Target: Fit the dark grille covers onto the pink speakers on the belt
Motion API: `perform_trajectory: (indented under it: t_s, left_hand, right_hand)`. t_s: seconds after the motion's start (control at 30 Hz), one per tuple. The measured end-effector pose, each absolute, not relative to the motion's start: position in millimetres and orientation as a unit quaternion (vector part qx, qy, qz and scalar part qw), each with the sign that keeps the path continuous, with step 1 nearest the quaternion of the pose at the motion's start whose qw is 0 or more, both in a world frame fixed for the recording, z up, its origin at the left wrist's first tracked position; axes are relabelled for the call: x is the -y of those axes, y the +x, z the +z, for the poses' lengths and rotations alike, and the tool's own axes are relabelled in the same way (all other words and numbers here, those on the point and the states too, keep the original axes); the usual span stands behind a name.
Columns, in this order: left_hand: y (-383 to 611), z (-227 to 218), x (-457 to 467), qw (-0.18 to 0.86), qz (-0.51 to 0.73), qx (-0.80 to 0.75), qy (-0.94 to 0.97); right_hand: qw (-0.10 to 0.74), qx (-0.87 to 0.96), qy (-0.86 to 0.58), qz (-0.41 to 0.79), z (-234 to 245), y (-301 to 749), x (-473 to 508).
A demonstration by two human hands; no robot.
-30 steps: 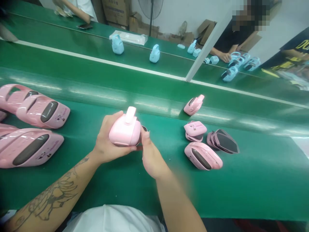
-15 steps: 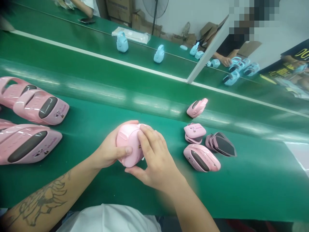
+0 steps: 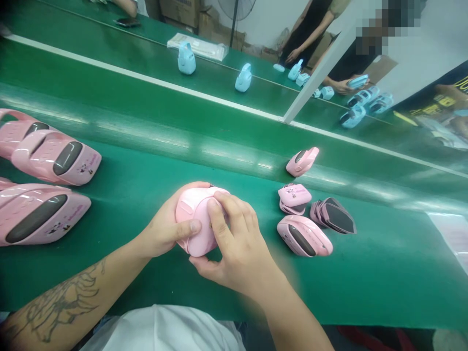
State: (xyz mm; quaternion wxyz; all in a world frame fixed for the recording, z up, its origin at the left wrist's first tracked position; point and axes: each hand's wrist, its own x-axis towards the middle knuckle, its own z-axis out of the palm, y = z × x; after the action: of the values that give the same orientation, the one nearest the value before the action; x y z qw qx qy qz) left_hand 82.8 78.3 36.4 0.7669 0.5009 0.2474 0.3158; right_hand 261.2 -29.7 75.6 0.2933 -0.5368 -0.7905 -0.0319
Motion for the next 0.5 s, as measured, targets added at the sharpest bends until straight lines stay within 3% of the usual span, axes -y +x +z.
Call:
perform_trajectory:
  t_s: [0.5]
  left_hand:
    - [81.9, 34.7, -74.8, 0.754, 0.332, -0.227, 0.519]
  right_hand:
    - [0.314, 0.798, -0.513, -0.024, 76.4, 260.0, 29.5]
